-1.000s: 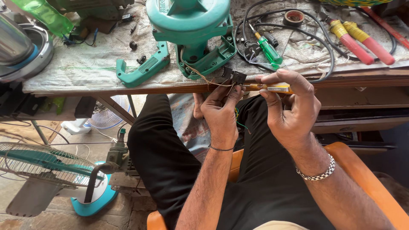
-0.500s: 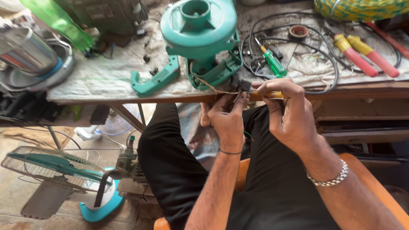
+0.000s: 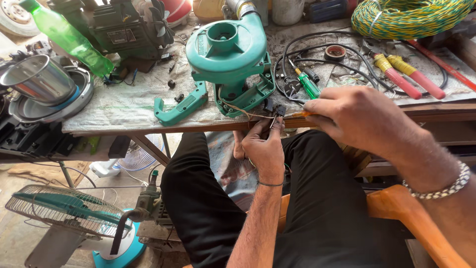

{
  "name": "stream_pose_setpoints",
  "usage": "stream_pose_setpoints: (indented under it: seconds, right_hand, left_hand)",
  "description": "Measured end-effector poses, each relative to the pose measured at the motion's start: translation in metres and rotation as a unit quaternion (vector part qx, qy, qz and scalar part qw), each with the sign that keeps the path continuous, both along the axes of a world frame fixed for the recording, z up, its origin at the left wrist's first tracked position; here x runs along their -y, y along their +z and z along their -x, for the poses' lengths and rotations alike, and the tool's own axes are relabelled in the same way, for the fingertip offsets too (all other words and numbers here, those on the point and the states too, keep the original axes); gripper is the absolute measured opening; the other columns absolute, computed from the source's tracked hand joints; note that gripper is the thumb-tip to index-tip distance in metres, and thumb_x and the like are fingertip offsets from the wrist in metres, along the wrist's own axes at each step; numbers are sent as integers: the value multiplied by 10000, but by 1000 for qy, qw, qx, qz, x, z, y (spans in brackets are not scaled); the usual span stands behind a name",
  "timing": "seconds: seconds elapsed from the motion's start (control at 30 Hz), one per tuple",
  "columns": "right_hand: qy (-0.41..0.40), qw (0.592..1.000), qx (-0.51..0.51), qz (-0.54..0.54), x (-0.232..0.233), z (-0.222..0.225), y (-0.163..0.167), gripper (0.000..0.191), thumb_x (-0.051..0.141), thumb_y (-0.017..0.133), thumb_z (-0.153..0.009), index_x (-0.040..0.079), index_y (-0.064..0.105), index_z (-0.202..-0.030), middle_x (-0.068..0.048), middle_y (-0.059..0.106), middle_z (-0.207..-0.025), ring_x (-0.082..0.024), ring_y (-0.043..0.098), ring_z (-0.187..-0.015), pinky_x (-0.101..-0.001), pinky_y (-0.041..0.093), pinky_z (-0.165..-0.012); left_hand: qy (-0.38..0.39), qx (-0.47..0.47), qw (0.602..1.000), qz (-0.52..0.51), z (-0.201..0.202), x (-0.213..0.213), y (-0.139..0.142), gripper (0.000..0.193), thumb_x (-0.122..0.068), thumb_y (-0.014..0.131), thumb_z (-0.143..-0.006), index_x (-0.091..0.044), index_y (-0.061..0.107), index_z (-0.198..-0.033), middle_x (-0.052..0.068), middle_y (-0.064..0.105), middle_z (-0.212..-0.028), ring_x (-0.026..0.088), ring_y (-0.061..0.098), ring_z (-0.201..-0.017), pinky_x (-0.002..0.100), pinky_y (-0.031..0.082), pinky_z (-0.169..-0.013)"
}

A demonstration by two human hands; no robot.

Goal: The person repairs a small black electrical switch by stripping wire ends, twisting them together, and securing them to the switch terminals using pliers and a screwdriver. The person works on a workbench with a disassembled green leaf blower nearby.

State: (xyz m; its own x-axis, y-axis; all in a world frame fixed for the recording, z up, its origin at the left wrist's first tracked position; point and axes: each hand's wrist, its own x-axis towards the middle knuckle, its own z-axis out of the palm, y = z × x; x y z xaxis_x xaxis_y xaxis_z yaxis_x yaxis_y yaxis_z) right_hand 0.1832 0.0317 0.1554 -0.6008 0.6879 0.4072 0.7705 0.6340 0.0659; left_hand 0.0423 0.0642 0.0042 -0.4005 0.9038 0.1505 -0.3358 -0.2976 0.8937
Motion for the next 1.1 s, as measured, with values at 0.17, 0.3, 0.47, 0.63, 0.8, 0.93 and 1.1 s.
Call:
stream_pose_setpoints:
  seconds: [0.17, 0.3, 0.47, 0.63, 0.8, 0.93, 1.1]
  right_hand:
    - [14, 999, 34, -11, -3, -1, 0, 174, 209, 749, -829, 48, 725, -891, -96, 666, -713, -308, 682, -659, -431, 563, -604]
    - [-70, 993, 92, 30, -4, 0, -2, 205, 284, 701, -914, 96, 690, -834, -80, 674, -645, -281, 687, -594, -431, 566, -578]
    - [-41, 998, 54, 13, -4, 6, -4, 248, 270, 697, -888, 60, 664, -760, -96, 663, -622, -288, 676, -564, -424, 551, -541]
    - [-19, 995, 98, -27, -7, 12, -2, 235, 241, 693, -879, 46, 694, -748, -86, 667, -625, -250, 673, -509, -383, 540, -449]
    - [-91, 978, 189, 20, -14, 19, 4, 309, 313, 670, -918, 70, 727, -736, -87, 666, -569, -223, 697, -526, -389, 554, -472]
    - [-119, 959, 249, 68, -16, 23, 7, 217, 230, 635, -928, 92, 723, -786, -83, 665, -593, -203, 711, -543, -371, 569, -478]
    - [-13, 986, 165, -31, -13, 22, 4, 165, 155, 695, -777, 21, 682, -871, -67, 656, -677, -224, 691, -545, -365, 564, -475]
  left_hand:
    - [-6, 20, 1000, -13, 0, -2, -4, 146, 30, 760, -884, 111, 744, -1005, 128, 764, -887, 136, 735, -778, 232, 613, -717]
    - [14, 21, 999, -24, 1, -3, -6, 136, 87, 768, -842, 139, 733, -962, 133, 734, -969, 159, 749, -787, 257, 656, -739]
    - [8, 44, 998, -33, 2, -4, -6, 127, 102, 762, -850, 146, 731, -965, 124, 726, -979, 155, 731, -800, 266, 663, -742]
    - [-3, 49, 998, -28, 4, -3, -8, 129, 104, 755, -859, 134, 731, -982, 128, 740, -950, 150, 723, -805, 265, 654, -740]
    - [-24, 47, 998, -25, 7, -1, -8, 171, 108, 738, -870, 113, 732, -1041, 143, 757, -960, 142, 732, -835, 261, 640, -775]
    - [-26, 21, 999, -29, 8, 5, -4, 205, 92, 739, -879, 107, 730, -1083, 137, 760, -975, 135, 724, -849, 257, 620, -796]
    - [-20, 12, 999, -25, 8, 9, -1, 198, 80, 739, -880, 120, 732, -1074, 135, 766, -968, 140, 730, -859, 250, 604, -802]
